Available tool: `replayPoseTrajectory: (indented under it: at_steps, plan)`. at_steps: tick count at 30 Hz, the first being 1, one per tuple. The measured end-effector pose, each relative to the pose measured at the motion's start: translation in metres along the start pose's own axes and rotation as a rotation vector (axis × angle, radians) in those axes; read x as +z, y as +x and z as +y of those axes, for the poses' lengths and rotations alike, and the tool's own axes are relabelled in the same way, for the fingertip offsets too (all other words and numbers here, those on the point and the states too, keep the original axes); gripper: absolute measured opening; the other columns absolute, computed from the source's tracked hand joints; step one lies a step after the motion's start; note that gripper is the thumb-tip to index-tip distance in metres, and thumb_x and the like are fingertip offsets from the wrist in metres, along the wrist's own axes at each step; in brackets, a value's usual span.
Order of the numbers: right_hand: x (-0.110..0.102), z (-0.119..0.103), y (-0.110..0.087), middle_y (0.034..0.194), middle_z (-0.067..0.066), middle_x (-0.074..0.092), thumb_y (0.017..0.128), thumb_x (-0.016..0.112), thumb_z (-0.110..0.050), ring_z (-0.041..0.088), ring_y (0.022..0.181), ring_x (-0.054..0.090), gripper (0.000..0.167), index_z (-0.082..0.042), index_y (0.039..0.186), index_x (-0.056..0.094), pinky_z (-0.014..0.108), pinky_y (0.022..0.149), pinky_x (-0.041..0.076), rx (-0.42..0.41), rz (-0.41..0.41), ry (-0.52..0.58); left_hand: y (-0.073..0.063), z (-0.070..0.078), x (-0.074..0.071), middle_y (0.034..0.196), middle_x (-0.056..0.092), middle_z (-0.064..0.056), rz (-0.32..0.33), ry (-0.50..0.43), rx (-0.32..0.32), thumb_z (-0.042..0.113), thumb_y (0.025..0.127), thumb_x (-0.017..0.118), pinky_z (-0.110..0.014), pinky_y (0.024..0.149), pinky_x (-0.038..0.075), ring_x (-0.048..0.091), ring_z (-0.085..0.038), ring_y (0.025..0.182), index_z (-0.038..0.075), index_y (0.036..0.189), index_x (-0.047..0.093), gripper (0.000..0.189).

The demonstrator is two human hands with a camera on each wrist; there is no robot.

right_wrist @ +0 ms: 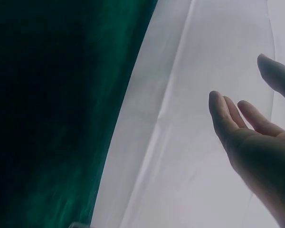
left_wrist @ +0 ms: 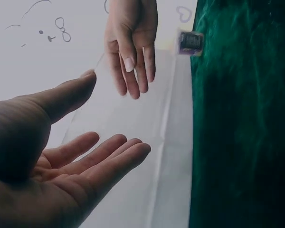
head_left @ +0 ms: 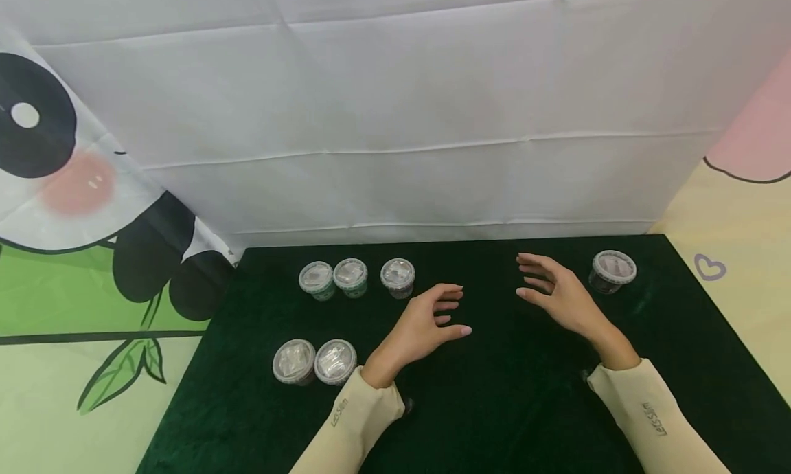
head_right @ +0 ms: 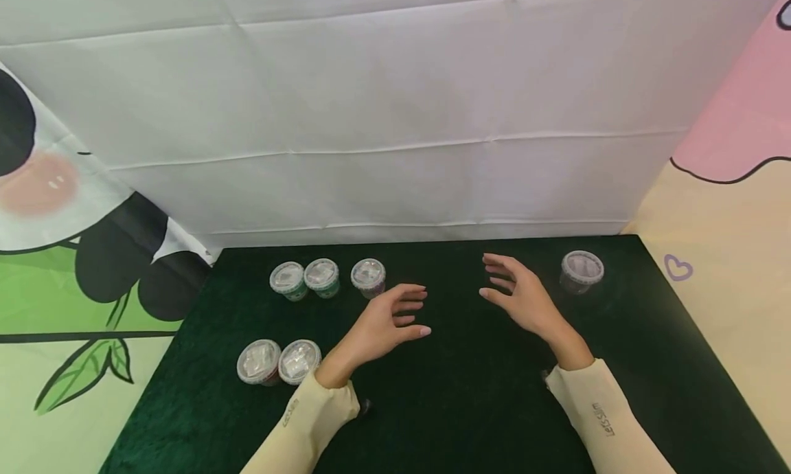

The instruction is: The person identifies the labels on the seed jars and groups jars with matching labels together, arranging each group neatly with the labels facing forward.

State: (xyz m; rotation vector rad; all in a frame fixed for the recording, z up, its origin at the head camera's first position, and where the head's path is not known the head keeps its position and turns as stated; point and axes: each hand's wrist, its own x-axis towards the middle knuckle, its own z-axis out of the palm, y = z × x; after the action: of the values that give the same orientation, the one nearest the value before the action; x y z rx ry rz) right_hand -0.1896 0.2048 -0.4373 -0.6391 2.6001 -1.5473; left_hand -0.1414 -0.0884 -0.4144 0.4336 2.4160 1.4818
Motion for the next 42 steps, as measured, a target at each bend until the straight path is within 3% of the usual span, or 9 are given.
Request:
replayPoseTrajectory:
  at_steps: [6, 8, 10, 13, 15, 23, 32, 42]
  plan:
    - [-0.013, 0.013, -0.015, 0.15, 0.033, 0.05, 0.099, 0.072, 0.001, 0.047, 0.134, 0.055, 0.063, 0.009, 0.153, 0.043, 0.012, 0.101, 0.05, 0.002, 0.042, -0.02, 0.011, -0.008, 0.019, 0.152, 0.058, -0.009, -0.015, -0.04, -0.008, 0.016, 0.097, 0.08, -0.037, 0.11, 0.053, 0.059, -0.027, 0.137, 0.011, 0.153, 0.051, 0.063]
    - [-0.016, 0.017, -0.02, 0.15, 0.033, 0.05, 0.099, 0.072, 0.001, 0.035, 0.133, 0.058, 0.062, 0.009, 0.153, 0.043, 0.01, 0.099, 0.05, 0.0, 0.057, -0.026, 0.015, -0.011, 0.025, 0.152, 0.058, -0.009, -0.022, -0.051, -0.007, 0.016, 0.097, 0.08, -0.035, 0.11, 0.053, 0.06, -0.026, 0.137, 0.011, 0.152, 0.051, 0.063]
    - [-0.019, 0.021, -0.024, 0.15, 0.034, 0.049, 0.099, 0.072, 0.001, 0.015, 0.13, 0.06, 0.061, 0.01, 0.152, 0.043, 0.008, 0.098, 0.049, -0.007, 0.073, -0.027, 0.018, -0.012, 0.031, 0.151, 0.059, -0.009, -0.028, -0.063, -0.004, 0.017, 0.097, 0.08, -0.033, 0.109, 0.054, 0.06, -0.026, 0.137, 0.011, 0.152, 0.051, 0.063]
    - [-0.024, 0.025, -0.029, 0.151, 0.035, 0.048, 0.099, 0.071, 0.003, -0.013, 0.125, 0.05, 0.06, 0.01, 0.152, 0.043, 0.006, 0.098, 0.047, -0.017, 0.089, -0.019, 0.023, -0.012, 0.039, 0.151, 0.059, -0.01, -0.036, -0.083, -0.001, 0.016, 0.097, 0.08, -0.032, 0.109, 0.054, 0.061, -0.025, 0.136, 0.01, 0.152, 0.051, 0.063]
    - [-0.027, 0.029, -0.032, 0.151, 0.037, 0.047, 0.099, 0.07, 0.004, -0.02, 0.123, 0.045, 0.059, 0.012, 0.151, 0.043, 0.005, 0.097, 0.046, -0.031, 0.1, -0.013, 0.026, -0.012, 0.044, 0.151, 0.059, -0.01, -0.038, -0.093, 0.0, 0.016, 0.097, 0.08, -0.032, 0.108, 0.054, 0.061, -0.025, 0.136, 0.009, 0.152, 0.052, 0.062]
    - [-0.041, 0.037, -0.043, 0.149, 0.039, 0.047, 0.099, 0.069, 0.005, -0.023, 0.121, 0.043, 0.057, 0.013, 0.15, 0.044, 0.002, 0.097, 0.044, -0.016, 0.169, -0.034, 0.04, -0.01, 0.063, 0.151, 0.06, -0.01, -0.046, -0.093, -0.009, 0.016, 0.097, 0.08, -0.029, 0.107, 0.054, 0.061, -0.023, 0.135, 0.009, 0.152, 0.052, 0.062]
    - [-0.054, 0.047, -0.051, 0.141, 0.035, 0.052, 0.096, 0.071, 0.009, -0.024, 0.115, 0.047, 0.055, 0.013, 0.146, 0.049, 0.0, 0.095, 0.043, 0.006, 0.317, -0.099, 0.055, -0.007, 0.084, 0.151, 0.06, -0.006, -0.021, -0.09, -0.004, 0.019, 0.097, 0.08, -0.03, 0.109, 0.053, 0.061, -0.02, 0.135, 0.012, 0.152, 0.053, 0.061]
    - [-0.069, 0.054, -0.06, 0.145, 0.038, 0.05, 0.098, 0.071, 0.003, -0.022, 0.114, 0.047, 0.059, 0.01, 0.151, 0.046, -0.001, 0.096, 0.041, 0.123, 0.419, -0.169, 0.071, 0.0, 0.105, 0.153, 0.059, -0.003, 0.002, -0.061, 0.027, 0.019, 0.098, 0.079, -0.023, 0.11, 0.049, 0.059, -0.016, 0.137, 0.013, 0.153, 0.052, 0.062]
